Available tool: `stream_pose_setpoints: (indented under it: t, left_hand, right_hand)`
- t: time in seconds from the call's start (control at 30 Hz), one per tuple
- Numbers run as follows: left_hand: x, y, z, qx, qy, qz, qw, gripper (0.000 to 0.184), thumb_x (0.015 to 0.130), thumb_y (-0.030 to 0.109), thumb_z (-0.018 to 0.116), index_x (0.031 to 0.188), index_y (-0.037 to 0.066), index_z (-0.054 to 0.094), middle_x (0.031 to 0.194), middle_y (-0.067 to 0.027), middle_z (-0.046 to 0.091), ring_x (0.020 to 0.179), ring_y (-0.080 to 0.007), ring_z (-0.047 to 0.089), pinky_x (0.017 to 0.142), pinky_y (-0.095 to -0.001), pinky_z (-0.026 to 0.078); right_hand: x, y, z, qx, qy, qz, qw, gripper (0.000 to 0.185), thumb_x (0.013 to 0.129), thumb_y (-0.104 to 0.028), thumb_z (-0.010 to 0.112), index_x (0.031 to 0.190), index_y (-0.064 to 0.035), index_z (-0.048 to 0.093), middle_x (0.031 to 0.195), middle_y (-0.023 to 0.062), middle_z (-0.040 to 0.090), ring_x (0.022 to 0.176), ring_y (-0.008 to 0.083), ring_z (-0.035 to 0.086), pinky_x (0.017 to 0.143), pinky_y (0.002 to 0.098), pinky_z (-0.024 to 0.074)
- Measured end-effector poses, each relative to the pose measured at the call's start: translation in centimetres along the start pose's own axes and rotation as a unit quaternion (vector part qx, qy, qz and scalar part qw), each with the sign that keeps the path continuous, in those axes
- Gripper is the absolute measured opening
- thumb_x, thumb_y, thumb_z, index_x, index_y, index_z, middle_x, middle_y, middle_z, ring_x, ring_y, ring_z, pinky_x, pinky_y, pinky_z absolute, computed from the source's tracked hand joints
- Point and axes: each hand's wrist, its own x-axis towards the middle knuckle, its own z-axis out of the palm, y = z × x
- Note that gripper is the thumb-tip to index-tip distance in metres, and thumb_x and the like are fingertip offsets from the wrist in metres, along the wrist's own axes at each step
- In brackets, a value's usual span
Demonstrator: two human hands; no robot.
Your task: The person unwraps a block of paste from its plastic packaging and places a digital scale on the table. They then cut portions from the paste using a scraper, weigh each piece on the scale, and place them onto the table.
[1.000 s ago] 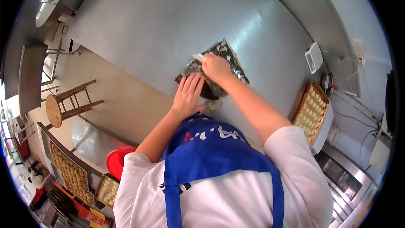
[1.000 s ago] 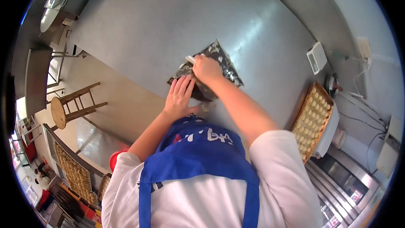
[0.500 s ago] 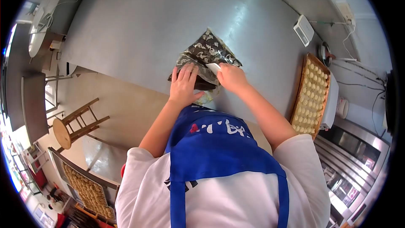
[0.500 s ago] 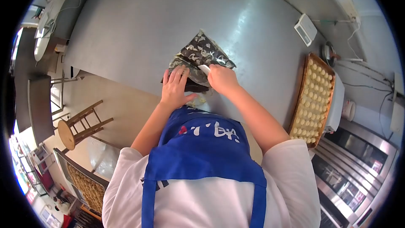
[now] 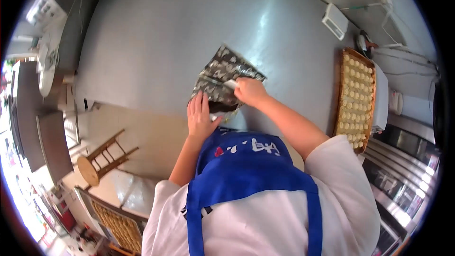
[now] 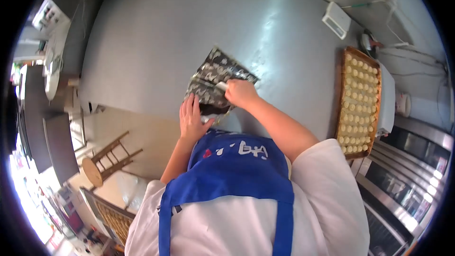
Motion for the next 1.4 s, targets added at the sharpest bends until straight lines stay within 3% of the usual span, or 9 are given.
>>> stream_pose_setpoints:
  t: [0.23,0.37,0.57,0.67,0.73,0.8,1.0,1.1,1.4]
  left_hand:
    - [0.2,1.0,1.3,0.022,-0.026,-0.017,0.999,0.100,0.063,0.030,0.091,0.145,-0.002,0.044,0.149,-0.0278,0.042,0.134,-0.0482,0.041,0.112,-0.0558,0.037]
    - [1.4,3.5,0.6,0.081,-0.069,-0.080,0.991,0.106,0.062,0.028,0.092,0.150,0.000,0.039,0.152,-0.0262,0.037,0.138,-0.0481,0.037,0.114,-0.0555,0.034]
    - [1.8,6.5,0.8,0.153,-0.123,-0.146,0.970,0.106,0.064,0.026,0.090,0.152,0.001,0.035,0.151,-0.0272,0.035,0.140,-0.0478,0.033,0.116,-0.0559,0.030]
    - [1.7,9.1,0.4,0.171,-0.128,-0.194,0.957,0.103,0.067,0.025,0.088,0.153,0.003,0.035,0.153,-0.0267,0.033,0.141,-0.0480,0.031,0.117,-0.0559,0.029]
    - [0.7,10.5,0.0,0.185,-0.138,-0.244,0.942,0.100,0.068,0.025,0.087,0.153,0.006,0.037,0.155,-0.0258,0.033,0.141,-0.0480,0.031,0.118,-0.0560,0.029]
    - [-1.0,12.1,-0.5,0.206,-0.137,-0.296,0.923,0.096,0.069,0.026,0.086,0.152,0.008,0.040,0.156,-0.0249,0.033,0.142,-0.0471,0.032,0.118,-0.0559,0.028]
    - [-5.6,13.6,-0.5,0.219,-0.190,-0.338,0.895,0.088,0.073,0.028,0.083,0.150,0.009,0.044,0.154,-0.0240,0.036,0.142,-0.0443,0.032,0.119,-0.0550,0.027]
    - [-4.9,12.6,-0.4,0.211,-0.181,-0.305,0.911,0.085,0.074,0.028,0.082,0.148,0.008,0.046,0.153,-0.0235,0.037,0.141,-0.0438,0.034,0.118,-0.0546,0.028]
    - [-4.5,9.6,-0.1,0.160,-0.117,-0.216,0.956,0.082,0.075,0.028,0.082,0.147,0.009,0.048,0.152,-0.0226,0.038,0.139,-0.0430,0.037,0.117,-0.0544,0.031]
  right_hand:
    - [-4.6,13.2,-6.3,0.333,0.220,0.266,0.877,0.052,0.085,-0.033,0.072,0.120,0.0040,0.061,0.104,0.0225,0.073,0.095,0.0370,0.072,0.087,0.0479,0.0549]
    - [-7.5,24.9,-11.3,0.195,0.133,0.335,0.912,0.059,0.086,-0.033,0.072,0.129,0.0044,0.056,0.119,0.0259,0.068,0.107,0.0392,0.068,0.093,0.0478,0.0529]
    - [0.0,43.1,-18.7,0.030,0.375,0.311,0.873,0.067,0.092,-0.037,0.066,0.137,0.0106,0.051,0.136,0.0346,0.055,0.127,0.0480,0.053,0.108,0.0501,0.0422]
    - [5.5,49.7,-24.7,0.034,0.423,0.419,0.803,0.075,0.087,-0.046,0.071,0.130,0.0130,0.055,0.124,0.0345,0.063,0.115,0.0475,0.062,0.101,0.0509,0.0486]
    - [8.1,53.2,-26.4,0.362,0.474,0.530,0.603,0.070,0.087,-0.052,0.068,0.121,0.0088,0.062,0.126,0.0258,0.065,0.117,0.0403,0.064,0.100,0.0504,0.0497]
    - [9.5,58.4,-25.0,0.241,0.386,0.567,0.687,0.079,0.088,-0.056,0.066,0.139,0.0024,0.053,0.136,0.0189,0.063,0.125,0.0401,0.059,0.106,0.0495,0.0459]
    - [10.5,54.2,-21.8,0.164,0.428,0.516,0.724,0.083,0.087,-0.050,0.072,0.145,0.0030,0.045,0.136,0.0216,0.062,0.120,0.0349,0.065,0.108,0.0451,0.0448]
    - [10.2,51.8,-17.2,0.207,0.393,0.463,0.767,0.085,0.087,-0.058,0.066,0.154,-0.0116,0.039,0.148,0.0156,0.054,0.135,0.0436,0.049,0.111,0.0554,0.0393]
    - [9.1,25.2,-10.6,0.221,0.206,0.483,0.822,0.095,0.084,-0.048,0.071,0.161,-0.0153,0.024,0.147,0.0216,0.051,0.136,0.0441,0.046,0.112,0.0571,0.0360]
